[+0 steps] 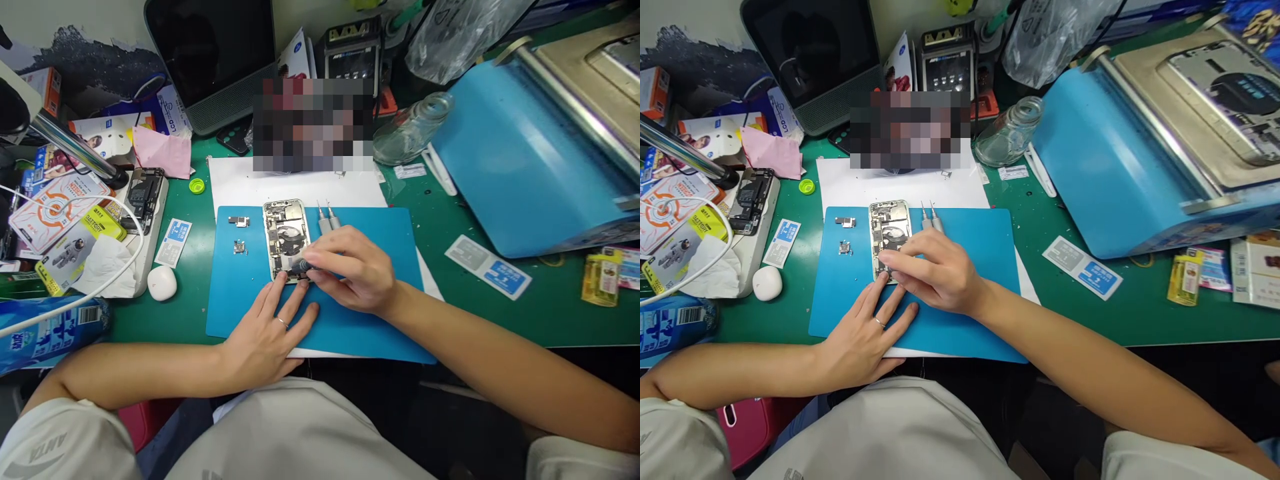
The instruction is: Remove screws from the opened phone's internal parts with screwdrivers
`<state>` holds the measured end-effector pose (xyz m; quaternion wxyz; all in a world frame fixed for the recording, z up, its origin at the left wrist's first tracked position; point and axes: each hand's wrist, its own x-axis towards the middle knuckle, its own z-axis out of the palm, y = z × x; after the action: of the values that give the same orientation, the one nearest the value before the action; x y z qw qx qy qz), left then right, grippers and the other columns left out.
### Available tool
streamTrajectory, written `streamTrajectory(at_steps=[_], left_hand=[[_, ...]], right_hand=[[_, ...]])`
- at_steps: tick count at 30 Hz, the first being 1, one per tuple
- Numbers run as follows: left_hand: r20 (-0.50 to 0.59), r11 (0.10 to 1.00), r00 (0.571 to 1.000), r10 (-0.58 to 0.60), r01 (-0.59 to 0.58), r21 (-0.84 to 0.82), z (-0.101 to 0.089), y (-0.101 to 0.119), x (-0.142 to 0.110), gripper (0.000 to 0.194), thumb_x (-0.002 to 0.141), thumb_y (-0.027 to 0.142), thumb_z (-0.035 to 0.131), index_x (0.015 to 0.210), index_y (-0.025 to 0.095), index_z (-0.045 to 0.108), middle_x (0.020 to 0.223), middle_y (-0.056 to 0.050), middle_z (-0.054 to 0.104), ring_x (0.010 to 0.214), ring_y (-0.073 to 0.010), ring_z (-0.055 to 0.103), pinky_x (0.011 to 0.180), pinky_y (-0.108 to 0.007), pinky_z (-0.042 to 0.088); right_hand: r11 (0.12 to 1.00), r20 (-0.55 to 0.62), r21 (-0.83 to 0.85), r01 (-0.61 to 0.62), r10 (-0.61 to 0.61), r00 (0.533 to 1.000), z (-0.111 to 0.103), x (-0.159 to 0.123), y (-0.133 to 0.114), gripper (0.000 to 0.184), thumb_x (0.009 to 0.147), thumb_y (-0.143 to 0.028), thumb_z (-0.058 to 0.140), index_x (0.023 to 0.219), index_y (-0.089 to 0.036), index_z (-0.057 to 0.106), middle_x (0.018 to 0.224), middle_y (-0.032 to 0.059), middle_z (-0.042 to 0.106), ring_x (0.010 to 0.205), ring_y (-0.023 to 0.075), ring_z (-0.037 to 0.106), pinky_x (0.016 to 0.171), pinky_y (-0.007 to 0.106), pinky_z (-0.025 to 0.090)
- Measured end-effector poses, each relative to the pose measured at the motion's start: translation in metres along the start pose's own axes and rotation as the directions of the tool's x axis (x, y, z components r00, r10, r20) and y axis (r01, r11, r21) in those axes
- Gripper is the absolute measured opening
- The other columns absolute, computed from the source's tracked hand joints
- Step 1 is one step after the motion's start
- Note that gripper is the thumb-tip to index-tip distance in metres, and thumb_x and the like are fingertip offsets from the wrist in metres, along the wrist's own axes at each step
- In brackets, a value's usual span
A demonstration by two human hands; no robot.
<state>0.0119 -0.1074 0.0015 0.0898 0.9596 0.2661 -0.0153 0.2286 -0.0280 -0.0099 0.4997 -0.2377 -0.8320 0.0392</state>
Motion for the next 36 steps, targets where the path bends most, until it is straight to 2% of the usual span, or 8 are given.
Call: streamTrajectory(at_steps=[5, 9, 12, 14, 17, 24, 31, 36], left_hand=[[-0.011, 1.000, 1.000, 0.002, -0.002, 0.001, 0.0010, 0.0001, 0.0001, 0.084, 0.094, 0.056, 0.065, 0.156, 0.006, 0.038, 0.165, -0.030, 0.029, 0.153, -0.0579, 0.020, 0.119, -0.064, 0.028], [-0.014, 1.000, 1.000, -0.002, 0.002, 0.006, 0.0012, 0.0000, -0.0004, 0.084, 0.094, 0.057, 0.065, 0.156, 0.007, 0.038, 0.166, -0.029, 0.029, 0.154, -0.0562, 0.018, 0.120, -0.063, 0.028], [-0.008, 1.000, 1.000, -0.004, 0.004, 0.011, 0.0012, -0.0001, -0.0004, 0.085, 0.094, 0.057, 0.065, 0.157, 0.008, 0.037, 0.167, -0.029, 0.027, 0.155, -0.0560, 0.016, 0.120, -0.062, 0.028], [-0.003, 1.000, 1.000, -0.005, 0.005, 0.011, 0.0009, -0.0001, -0.0003, 0.084, 0.094, 0.057, 0.064, 0.157, 0.008, 0.037, 0.167, -0.029, 0.027, 0.155, -0.0559, 0.017, 0.120, -0.062, 0.027], [0.004, 1.000, 1.000, -0.003, 0.003, 0.009, 0.0001, -0.0002, -0.0002, 0.084, 0.094, 0.057, 0.065, 0.157, 0.007, 0.037, 0.166, -0.030, 0.027, 0.154, -0.0565, 0.019, 0.120, -0.063, 0.026], [0.008, 1.000, 1.000, 0.001, -0.001, 0.017, -0.0004, 0.0001, 0.0003, 0.086, 0.093, 0.058, 0.065, 0.156, 0.007, 0.037, 0.165, -0.030, 0.029, 0.153, -0.0572, 0.020, 0.120, -0.062, 0.027], [-0.004, 0.999, 1.000, 0.005, -0.005, 0.033, 0.0005, -0.0008, -0.0001, 0.086, 0.094, 0.058, 0.064, 0.157, 0.007, 0.037, 0.166, -0.030, 0.026, 0.153, -0.0576, 0.021, 0.119, -0.063, 0.025], [-0.007, 1.000, 1.000, -0.003, 0.003, 0.026, 0.0012, -0.0009, -0.0010, 0.085, 0.095, 0.059, 0.062, 0.157, 0.008, 0.036, 0.167, -0.029, 0.025, 0.155, -0.0534, 0.019, 0.123, -0.062, 0.020]], right_hand=[[0.998, 0.002, 0.060, 0.000, 0.000, 1.000, 0.0002, 0.0002, -0.0005, 0.055, 0.096, -0.013, 0.061, 0.148, -0.024, 0.050, 0.105, 0.0084, 0.078, 0.095, 0.0226, 0.076, 0.080, 0.038, 0.064], [0.998, 0.020, 0.055, -0.029, 0.028, 0.999, 0.0002, -0.0014, 0.0003, 0.052, 0.099, -0.020, 0.060, 0.149, -0.029, 0.050, 0.095, 0.0043, 0.077, 0.085, 0.0210, 0.074, 0.076, 0.037, 0.063], [0.998, -0.002, 0.043, -0.036, 0.036, 0.999, -0.0003, -0.0017, 0.0002, 0.047, 0.100, -0.026, 0.060, 0.147, -0.025, 0.054, 0.097, 0.0076, 0.076, 0.088, 0.0221, 0.074, 0.077, 0.037, 0.063], [0.997, 0.003, 0.071, -0.026, 0.026, 1.000, 0.0000, -0.0008, -0.0005, 0.049, 0.099, -0.021, 0.060, 0.148, -0.022, 0.053, 0.105, 0.0104, 0.077, 0.096, 0.0233, 0.074, 0.084, 0.039, 0.063], [0.993, 0.039, 0.112, -0.036, 0.032, 0.999, 0.0011, 0.0010, -0.0019, 0.055, 0.097, -0.012, 0.059, 0.150, -0.022, 0.050, 0.111, 0.0097, 0.079, 0.104, 0.0236, 0.075, 0.088, 0.039, 0.065], [0.983, 0.057, 0.172, -0.065, 0.056, 0.997, 0.0038, 0.0031, -0.0032, 0.055, 0.097, -0.008, 0.058, 0.149, -0.025, 0.049, 0.097, 0.0043, 0.078, 0.089, 0.0188, 0.076, 0.081, 0.035, 0.065], [0.974, 0.046, 0.183, -0.132, 0.125, 0.991, 0.0050, 0.0007, -0.0024, 0.056, 0.097, -0.008, 0.059, 0.149, -0.029, 0.048, 0.108, 0.0047, 0.079, 0.092, 0.0190, 0.076, 0.079, 0.035, 0.065], [0.976, 0.059, 0.208, -0.069, 0.058, 0.997, 0.0073, -0.0022, -0.0017, 0.055, 0.098, -0.010, 0.058, 0.150, -0.026, 0.046, 0.105, 0.0059, 0.078, 0.094, 0.0188, 0.077, 0.082, 0.035, 0.064]])
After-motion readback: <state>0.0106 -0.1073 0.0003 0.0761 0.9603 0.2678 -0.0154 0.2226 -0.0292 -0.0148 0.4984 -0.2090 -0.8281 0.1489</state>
